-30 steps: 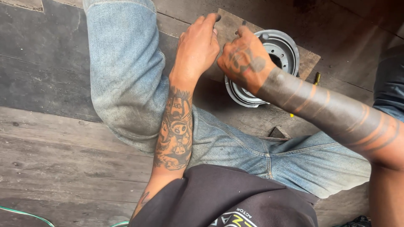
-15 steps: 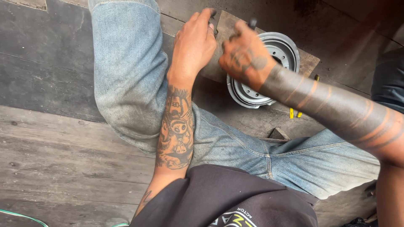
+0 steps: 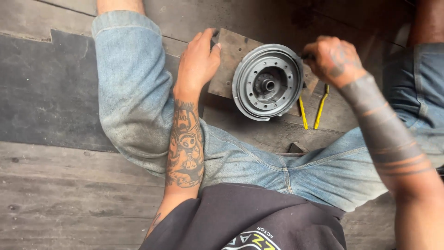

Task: Using a small hand tool to scrape and clean the interior components of a motorcycle pulley assembly.

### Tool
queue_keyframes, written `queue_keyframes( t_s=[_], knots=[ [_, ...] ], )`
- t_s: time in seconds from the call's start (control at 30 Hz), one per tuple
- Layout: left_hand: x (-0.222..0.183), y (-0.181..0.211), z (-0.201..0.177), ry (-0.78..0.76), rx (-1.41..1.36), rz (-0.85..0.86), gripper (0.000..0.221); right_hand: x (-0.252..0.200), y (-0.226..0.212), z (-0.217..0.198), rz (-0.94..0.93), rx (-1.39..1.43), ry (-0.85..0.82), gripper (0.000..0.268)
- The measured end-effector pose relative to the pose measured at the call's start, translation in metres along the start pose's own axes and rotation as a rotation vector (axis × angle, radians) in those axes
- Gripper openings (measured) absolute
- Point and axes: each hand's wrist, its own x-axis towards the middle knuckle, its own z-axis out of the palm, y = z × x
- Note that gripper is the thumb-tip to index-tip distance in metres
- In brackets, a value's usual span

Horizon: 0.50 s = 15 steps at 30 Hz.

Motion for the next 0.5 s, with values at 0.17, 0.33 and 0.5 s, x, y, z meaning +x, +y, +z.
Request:
queue_keyframes(
  t_s=[0.17, 0.33, 0.5],
  knots=[
    [0.002, -0.002, 0.017, -0.068, 0.027, 0.043, 0.041, -0.081, -0.043, 0.062, 0.258, 0.055, 0.086, 0.013],
    [0.001, 0.002, 0.024, -0.142, 0.034, 0.068, 0.043, -0.127, -0.144, 0.067, 0.396, 0.251, 0.041, 0.018],
    [-0.002, -0.007, 0.032, -0.143, -0.017, 0.115, 0.042, -0.137, -0.166, 0.008, 0.355, 1.193, -0.016, 0.022]
  ],
)
